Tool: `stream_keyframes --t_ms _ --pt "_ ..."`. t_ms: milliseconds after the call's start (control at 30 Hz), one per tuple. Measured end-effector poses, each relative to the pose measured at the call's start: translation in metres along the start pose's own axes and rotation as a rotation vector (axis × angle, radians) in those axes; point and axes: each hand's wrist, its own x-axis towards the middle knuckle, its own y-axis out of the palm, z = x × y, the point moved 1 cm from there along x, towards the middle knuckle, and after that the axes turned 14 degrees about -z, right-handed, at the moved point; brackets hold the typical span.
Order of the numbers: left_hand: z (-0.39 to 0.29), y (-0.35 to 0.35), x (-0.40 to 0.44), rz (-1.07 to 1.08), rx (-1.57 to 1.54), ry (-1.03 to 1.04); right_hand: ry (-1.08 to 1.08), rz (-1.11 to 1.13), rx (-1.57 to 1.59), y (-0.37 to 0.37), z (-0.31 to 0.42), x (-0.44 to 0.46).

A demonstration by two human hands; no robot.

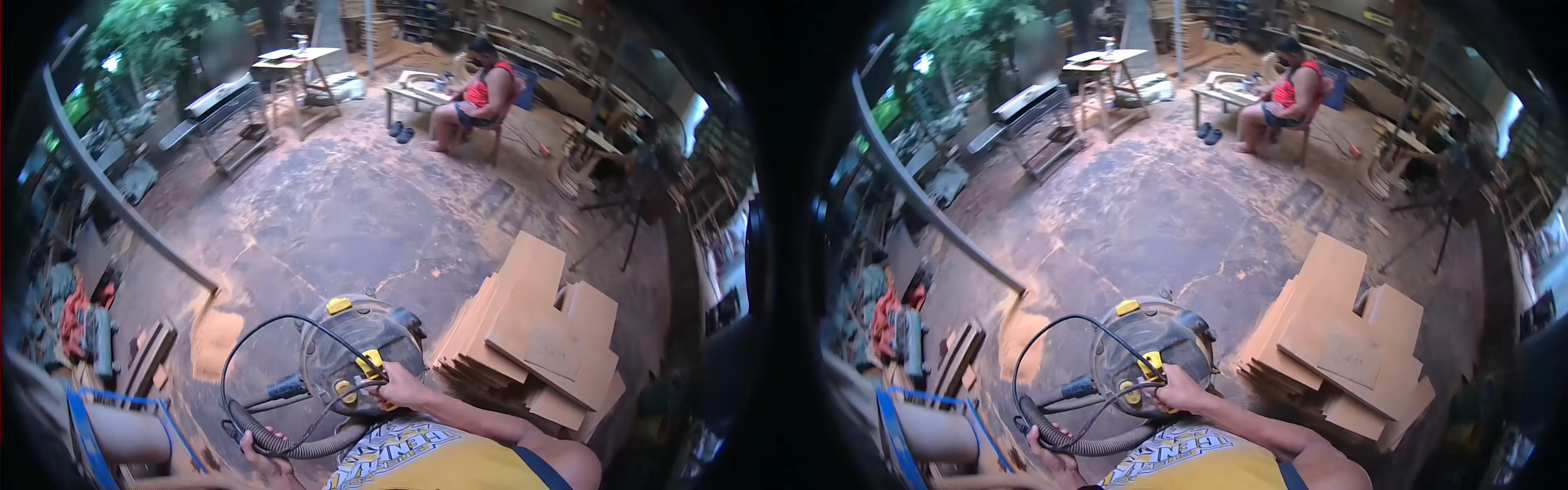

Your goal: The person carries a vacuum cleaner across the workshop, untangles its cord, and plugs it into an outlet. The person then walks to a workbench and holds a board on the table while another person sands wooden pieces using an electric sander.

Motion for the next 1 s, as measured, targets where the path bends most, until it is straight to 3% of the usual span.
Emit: stream_keyframes --t_ms 300,367,500,567,733,800,867,900,1000 --pt "-0.006 0.283 0.153 0.276 0.169 -0.038 -0.06 -0.264 0.161 -0.028 0.091 0.207" --pt "0.005 0.351 0.184 0.288 0.141 -0.046 -0.165 -0.294 0.176 -0.046 0.124 0.269" --pt "-0.003 0.47 0.213 0.302 0.12 -0.096 -0.113 -0.349 0.159 -0.058 0.197 0.353" --pt "-0.003 0.52 0.223 0.27 0.06 -0.11 -0.227 -0.38 0.18 -0.069 0.229 0.386" --pt "0.04 0.664 0.311 0.292 0.107 -0.25 -0.169 -0.48 0.145 -0.11 0.294 0.515" --pt "0.045 0.726 0.336 0.328 0.113 -0.122 -0.148 -0.534 0.175 -0.126 0.319 0.566" --pt "0.052 0.8 0.37 0.358 0.131 -0.149 -0.065 -0.636 0.242 -0.134 0.357 0.63" --pt "0.051 0.84 0.388 0.4 0.138 -0.153 -0.16 -0.607 0.184 -0.144 0.366 0.666" --pt "0.046 0.952 0.434 0.512 0.174 -0.143 -0.171 -0.655 0.242 -0.154 0.434 0.722"
